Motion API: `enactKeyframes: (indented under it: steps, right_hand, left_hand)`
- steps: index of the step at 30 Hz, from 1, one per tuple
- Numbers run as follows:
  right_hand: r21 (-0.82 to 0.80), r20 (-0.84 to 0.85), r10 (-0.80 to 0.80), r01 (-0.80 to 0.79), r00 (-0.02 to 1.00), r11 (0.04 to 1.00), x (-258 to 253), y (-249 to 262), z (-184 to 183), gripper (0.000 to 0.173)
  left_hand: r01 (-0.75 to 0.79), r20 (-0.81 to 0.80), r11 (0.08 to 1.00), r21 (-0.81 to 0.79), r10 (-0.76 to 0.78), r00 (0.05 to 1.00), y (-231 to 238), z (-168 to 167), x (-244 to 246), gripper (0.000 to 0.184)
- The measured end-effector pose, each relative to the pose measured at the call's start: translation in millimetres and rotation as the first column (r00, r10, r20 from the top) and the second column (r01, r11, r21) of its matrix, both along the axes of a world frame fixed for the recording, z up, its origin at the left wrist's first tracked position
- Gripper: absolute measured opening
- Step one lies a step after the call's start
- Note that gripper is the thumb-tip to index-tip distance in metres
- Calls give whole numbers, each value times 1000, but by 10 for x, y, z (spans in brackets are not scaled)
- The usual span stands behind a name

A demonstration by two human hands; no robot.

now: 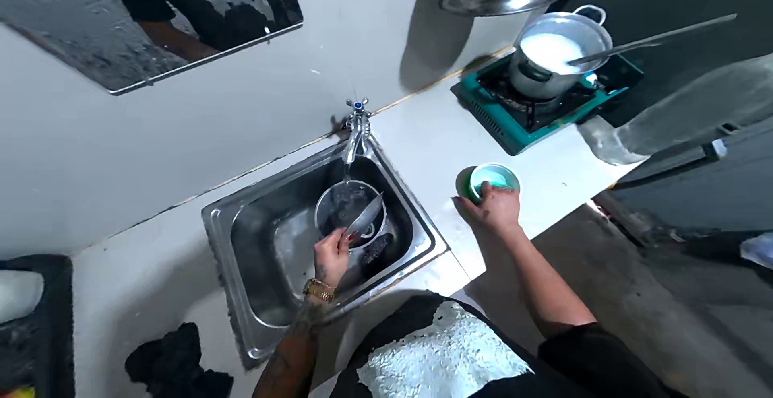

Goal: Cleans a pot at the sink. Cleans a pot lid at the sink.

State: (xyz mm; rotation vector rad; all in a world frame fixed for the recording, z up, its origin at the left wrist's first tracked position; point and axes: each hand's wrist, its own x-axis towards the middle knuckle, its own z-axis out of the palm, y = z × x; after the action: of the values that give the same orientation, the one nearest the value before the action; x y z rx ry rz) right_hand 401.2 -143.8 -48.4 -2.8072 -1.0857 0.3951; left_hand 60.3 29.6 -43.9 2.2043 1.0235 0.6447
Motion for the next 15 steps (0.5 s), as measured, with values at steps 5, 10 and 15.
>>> enactKeyframes:
  steps: [5,10,15]
  right_hand:
    - [521,-456,-84,342,886,782,258,-35,141,62]
    - [593,-805,169,783,568,190,25,59,454,32]
    - [825,-561,317,488,764,285,-1320,733,516,32]
  left_hand:
    - [-223,377,901,-373,367,850,99,244,-228,15]
    - [-171,623,799,-577,565,541,112,158,-539,19]
    - [-247,600,759,-603,635,486,-60,222,-584,26]
